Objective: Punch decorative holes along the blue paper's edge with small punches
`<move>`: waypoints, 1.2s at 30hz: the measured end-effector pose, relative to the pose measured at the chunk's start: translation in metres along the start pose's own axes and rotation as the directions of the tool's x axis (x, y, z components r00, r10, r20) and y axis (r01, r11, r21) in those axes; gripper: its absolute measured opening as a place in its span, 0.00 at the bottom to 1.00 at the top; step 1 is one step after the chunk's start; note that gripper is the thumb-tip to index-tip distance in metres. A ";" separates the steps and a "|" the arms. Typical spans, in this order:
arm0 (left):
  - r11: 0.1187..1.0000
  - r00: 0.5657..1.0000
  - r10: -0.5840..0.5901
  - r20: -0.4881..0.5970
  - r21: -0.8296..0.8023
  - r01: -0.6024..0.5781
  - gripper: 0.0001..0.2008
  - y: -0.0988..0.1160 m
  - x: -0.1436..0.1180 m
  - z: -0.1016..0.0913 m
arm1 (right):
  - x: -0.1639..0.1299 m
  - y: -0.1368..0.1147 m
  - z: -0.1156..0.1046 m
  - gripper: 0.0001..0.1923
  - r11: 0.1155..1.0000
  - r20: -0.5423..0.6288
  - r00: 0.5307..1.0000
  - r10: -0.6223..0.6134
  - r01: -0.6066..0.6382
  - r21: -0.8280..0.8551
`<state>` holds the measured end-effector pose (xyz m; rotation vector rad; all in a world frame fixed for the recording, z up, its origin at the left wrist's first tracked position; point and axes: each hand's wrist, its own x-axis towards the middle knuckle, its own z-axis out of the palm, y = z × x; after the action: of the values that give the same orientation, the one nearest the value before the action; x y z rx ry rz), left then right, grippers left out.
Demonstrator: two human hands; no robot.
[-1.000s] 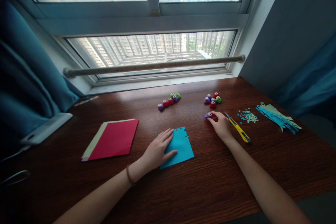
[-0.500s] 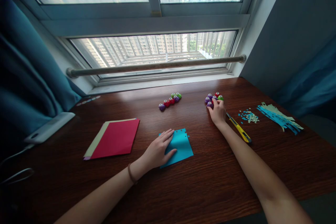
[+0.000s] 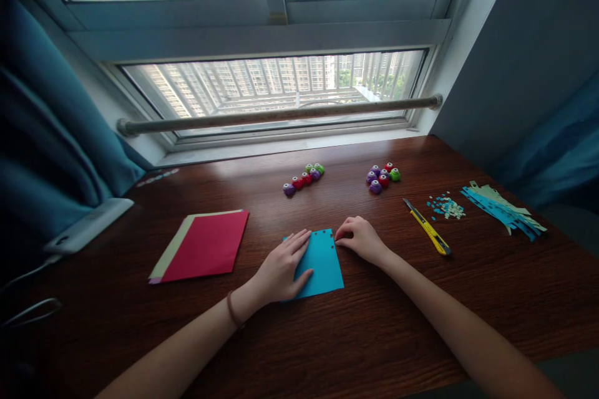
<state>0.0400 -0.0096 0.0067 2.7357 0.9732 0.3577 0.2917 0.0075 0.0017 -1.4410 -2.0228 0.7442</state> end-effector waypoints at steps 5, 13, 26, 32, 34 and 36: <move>1.000 1.000 -0.003 0.004 0.015 0.003 0.33 0.000 -0.001 0.001 | -0.001 -0.001 0.003 0.03 0.999 0.009 1.000 -0.029 0.030 -0.044; 1.000 1.000 -0.013 0.005 0.014 0.013 0.33 0.000 0.000 0.001 | -0.006 -0.001 0.003 0.04 0.990 0.023 0.996 -0.088 0.090 -0.112; 1.000 1.000 -0.008 0.002 0.017 0.008 0.33 -0.001 -0.001 0.001 | -0.003 0.006 -0.019 0.07 0.986 -0.109 0.993 0.045 -0.027 0.167; 1.000 1.000 -0.008 0.003 0.013 0.008 0.32 -0.001 0.001 0.000 | -0.005 0.056 -0.081 0.13 0.981 -0.443 0.876 0.189 -0.148 0.125; 1.000 1.000 -0.006 -0.001 0.013 0.006 0.32 -0.001 0.000 0.001 | -0.013 0.080 -0.105 0.13 0.973 -0.581 0.785 0.215 -0.226 0.056; 1.000 1.000 -0.005 -0.004 0.015 0.005 0.33 -0.001 0.000 0.001 | -0.024 0.101 -0.125 0.11 0.955 -0.675 0.703 0.224 -0.296 0.009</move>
<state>0.0397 -0.0090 0.0058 2.7466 0.9882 0.3566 0.4526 0.0279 0.0153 -1.7571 -1.3164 0.1565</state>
